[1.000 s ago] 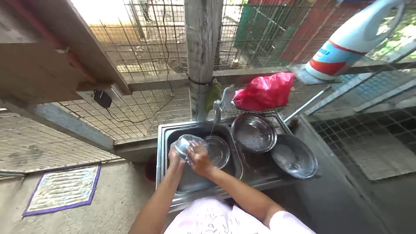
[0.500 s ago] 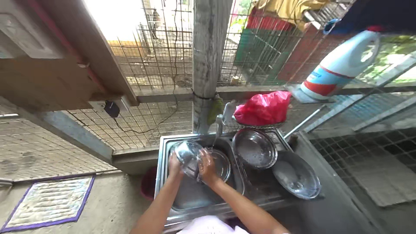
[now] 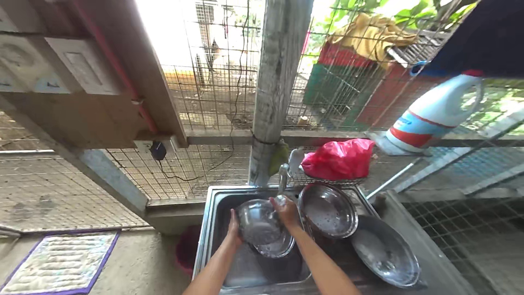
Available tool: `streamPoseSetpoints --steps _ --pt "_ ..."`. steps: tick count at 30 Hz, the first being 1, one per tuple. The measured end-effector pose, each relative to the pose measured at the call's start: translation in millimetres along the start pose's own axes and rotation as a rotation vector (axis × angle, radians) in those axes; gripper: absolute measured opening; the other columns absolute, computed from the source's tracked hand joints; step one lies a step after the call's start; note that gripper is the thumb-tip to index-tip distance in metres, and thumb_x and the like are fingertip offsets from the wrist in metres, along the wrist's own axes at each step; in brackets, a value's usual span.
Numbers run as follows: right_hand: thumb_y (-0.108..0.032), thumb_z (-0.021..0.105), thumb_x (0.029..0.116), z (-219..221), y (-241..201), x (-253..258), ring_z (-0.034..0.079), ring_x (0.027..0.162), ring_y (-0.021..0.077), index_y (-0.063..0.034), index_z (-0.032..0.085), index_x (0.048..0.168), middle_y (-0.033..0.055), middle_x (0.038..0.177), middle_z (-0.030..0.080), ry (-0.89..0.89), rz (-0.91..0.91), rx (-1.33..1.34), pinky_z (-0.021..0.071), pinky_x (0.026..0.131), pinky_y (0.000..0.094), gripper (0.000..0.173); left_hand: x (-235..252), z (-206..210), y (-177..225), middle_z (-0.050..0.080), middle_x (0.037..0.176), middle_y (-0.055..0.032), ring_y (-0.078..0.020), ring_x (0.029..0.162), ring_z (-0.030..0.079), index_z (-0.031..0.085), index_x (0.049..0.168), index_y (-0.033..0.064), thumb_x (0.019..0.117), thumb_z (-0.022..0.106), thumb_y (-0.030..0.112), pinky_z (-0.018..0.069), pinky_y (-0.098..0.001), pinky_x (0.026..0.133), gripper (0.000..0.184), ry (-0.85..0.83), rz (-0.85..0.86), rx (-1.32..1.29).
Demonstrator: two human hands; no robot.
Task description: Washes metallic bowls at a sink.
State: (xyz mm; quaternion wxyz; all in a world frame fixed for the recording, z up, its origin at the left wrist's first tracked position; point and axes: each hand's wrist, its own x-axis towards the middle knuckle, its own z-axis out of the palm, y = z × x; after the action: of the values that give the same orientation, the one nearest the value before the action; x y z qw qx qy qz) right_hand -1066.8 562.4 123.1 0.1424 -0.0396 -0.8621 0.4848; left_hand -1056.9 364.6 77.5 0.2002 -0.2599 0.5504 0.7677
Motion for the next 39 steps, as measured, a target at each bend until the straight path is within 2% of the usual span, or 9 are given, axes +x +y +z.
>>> streamPoseSetpoints --steps 3,6,9,13,16,25,32,36,39 --pt "-0.02 0.071 0.0909 1 4 -15 0.075 0.08 0.0327 0.0087 0.074 0.084 0.0211 0.082 0.074 -0.122 -0.316 -0.114 0.0602 0.08 0.05 0.03 14 1 -15 0.059 0.129 -0.0254 -0.0418 0.112 0.06 0.048 0.141 0.0087 0.0999 0.03 0.069 0.0516 -0.0621 0.088 0.075 -0.122 -0.383 -0.232" --pt "-0.022 0.055 0.1061 -18 -2 -1 0.067 0.101 0.03 0.0104 0.072 0.103 0.0247 0.104 0.072 -0.543 0.106 -0.096 0.0498 0.099 0.0451 0.037 14 2 -23 0.063 0.112 -0.0238 -0.0358 0.093 0.066 0.048 0.13 0.0018 0.1034 0.037 0.022 0.0569 -0.051 0.077 0.035 -0.134 -0.35 -0.221" --pt "-0.033 0.047 0.1104 -8 3 7 0.056 0.129 0.0371 0.0096 0.061 0.13 0.0299 0.135 0.059 -0.455 0.501 0.0 0.0398 0.112 0.0514 0.049 15 4 -40 0.062 0.098 -0.0196 -0.0262 0.076 0.065 0.048 0.124 -0.0034 0.1022 0.04 0.005 0.0571 -0.0417 0.068 0.025 -0.069 -0.175 -0.097" --pt "0.001 0.06 0.097 11 -4 4 0.053 0.131 0.0376 0.0084 0.05 0.141 0.0307 0.14 0.054 -0.547 0.469 0.053 0.0411 0.112 0.0498 0.046 10 12 -42 0.061 0.121 -0.0212 -0.0248 0.097 0.064 0.041 0.144 -0.0015 0.1122 0.036 0.023 0.0553 -0.0407 0.082 0.04 -0.11 -0.054 -0.038" --pt "-0.012 0.079 0.0875 6 -15 8 0.061 0.122 0.0384 0.0072 0.066 0.124 0.0285 0.125 0.065 -0.636 0.231 -0.247 0.0442 0.109 0.0511 0.043 2 12 -40 0.059 0.128 -0.0216 -0.025 0.105 0.064 0.035 0.151 0.0019 0.1137 0.029 0.033 0.0548 -0.0414 0.088 0.049 -0.118 -0.009 -0.014" --pt "-0.031 0.07 0.0988 0 -17 21 0.053 0.136 0.0365 0.0094 0.058 0.135 0.0293 0.14 0.057 -0.39 0.342 -0.135 0.0376 0.117 0.0474 0.056 -10 12 -44 0.058 0.13 -0.022 -0.0242 0.109 0.062 0.034 0.152 0.0016 0.1137 0.026 0.036 0.053 -0.0405 0.091 0.052 -0.13 0.027 -0.034" --pt "-0.016 0.049 0.1072 44 -3 -66 0.045 0.144 0.0376 0.0099 0.047 0.145 0.03 0.152 0.046 -0.801 0.011 -0.146 0.0322 0.123 0.0457 0.046 -12 15 -33 0.064 0.112 -0.0138 -0.0163 0.096 0.064 0.049 0.137 0.0 0.1134 0.019 0.04 0.0542 -0.0358 0.084 0.055 -0.085 0.129 -0.055" --pt "-0.028 0.046 0.1087 7 31 -58 0.049 0.139 0.0427 0.0012 0.049 0.148 0.0272 0.144 0.055 -0.961 -0.052 -0.557 0.0314 0.12 0.0584 0.049 -9 -16 -32 0.048 0.151 -0.021 -0.0251 0.132 0.054 0.028 0.158 0.0051 0.1135 0.025 0.037 0.0457 -0.044 0.109 0.055 -0.038 0.119 -0.035" --pt "-0.024 0.05 0.1059 12 41 -37 0.022 0.155 0.0416 -0.0028 0.012 0.164 0.0254 0.167 0.023 -0.861 0.014 -0.609 0.0162 0.126 0.0581 0.073 -26 -2 -42 0.052 0.146 -0.0197 -0.0237 0.127 0.057 0.033 0.156 0.0049 0.1135 0.023 0.038 0.0489 -0.043 0.104 0.054 -0.115 0.057 -0.008"
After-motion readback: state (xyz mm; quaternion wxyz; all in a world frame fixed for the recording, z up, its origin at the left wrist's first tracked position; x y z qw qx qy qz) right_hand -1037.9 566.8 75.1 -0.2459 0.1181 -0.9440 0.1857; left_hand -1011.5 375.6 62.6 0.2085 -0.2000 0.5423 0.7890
